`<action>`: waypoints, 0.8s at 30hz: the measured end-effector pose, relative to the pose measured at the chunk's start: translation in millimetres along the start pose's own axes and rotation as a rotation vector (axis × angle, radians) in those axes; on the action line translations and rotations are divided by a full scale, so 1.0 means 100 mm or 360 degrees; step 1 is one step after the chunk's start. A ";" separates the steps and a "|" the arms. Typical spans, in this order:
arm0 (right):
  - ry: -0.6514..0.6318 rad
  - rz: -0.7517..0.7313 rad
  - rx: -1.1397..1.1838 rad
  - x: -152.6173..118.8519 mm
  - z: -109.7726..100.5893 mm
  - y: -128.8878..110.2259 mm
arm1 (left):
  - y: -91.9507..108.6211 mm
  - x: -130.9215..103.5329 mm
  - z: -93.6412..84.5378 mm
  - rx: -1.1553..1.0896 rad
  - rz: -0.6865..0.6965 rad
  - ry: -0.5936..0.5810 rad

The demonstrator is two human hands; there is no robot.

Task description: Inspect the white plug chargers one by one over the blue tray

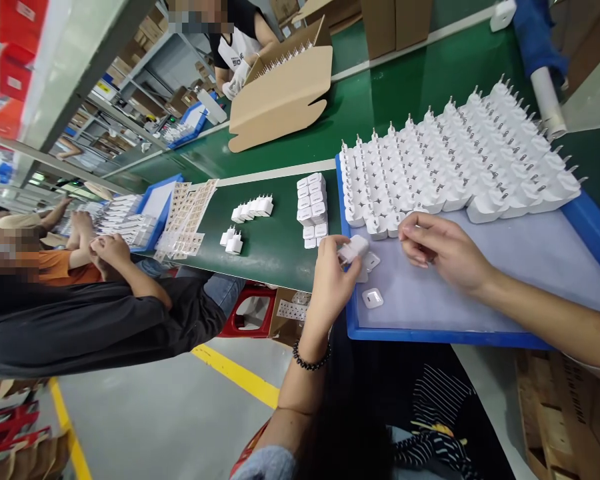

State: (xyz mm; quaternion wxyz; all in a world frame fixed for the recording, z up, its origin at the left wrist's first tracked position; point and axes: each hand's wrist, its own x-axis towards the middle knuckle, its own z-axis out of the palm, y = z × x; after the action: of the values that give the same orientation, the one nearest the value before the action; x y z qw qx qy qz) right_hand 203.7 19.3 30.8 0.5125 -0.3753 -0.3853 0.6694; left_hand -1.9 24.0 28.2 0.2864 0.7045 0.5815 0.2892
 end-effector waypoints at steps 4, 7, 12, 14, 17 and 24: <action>0.0023 0.0034 0.0015 0.02 0.01 0.01 | 0.02 0.10 -0.01 0.0192 0.0161 -0.0061; 0.0046 0.0060 0.0034 0.04 0.01 0.02 | 0.06 0.16 -0.01 0.0441 0.0369 -0.0151; 0.0080 0.0053 0.0021 0.04 0.01 0.00 | 0.05 0.31 0.03 0.0633 0.0518 -0.0113; 0.0110 0.0021 -0.0020 0.03 0.01 -0.01 | 0.03 0.39 0.06 0.0636 0.0493 -0.0059; 0.0093 -0.0056 -0.0185 0.03 -0.01 0.05 | -0.01 0.45 0.08 0.0601 0.0406 0.0014; -0.0329 -0.0274 -0.1845 0.09 0.04 0.37 | -0.14 0.43 0.11 0.0448 0.0454 0.0011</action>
State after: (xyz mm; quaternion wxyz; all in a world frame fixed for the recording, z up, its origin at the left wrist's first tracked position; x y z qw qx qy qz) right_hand 183.5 20.4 -1.9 0.2362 -0.4943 -0.7649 0.3388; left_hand 3.7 68.1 13.8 0.1394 0.8118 0.5113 0.2451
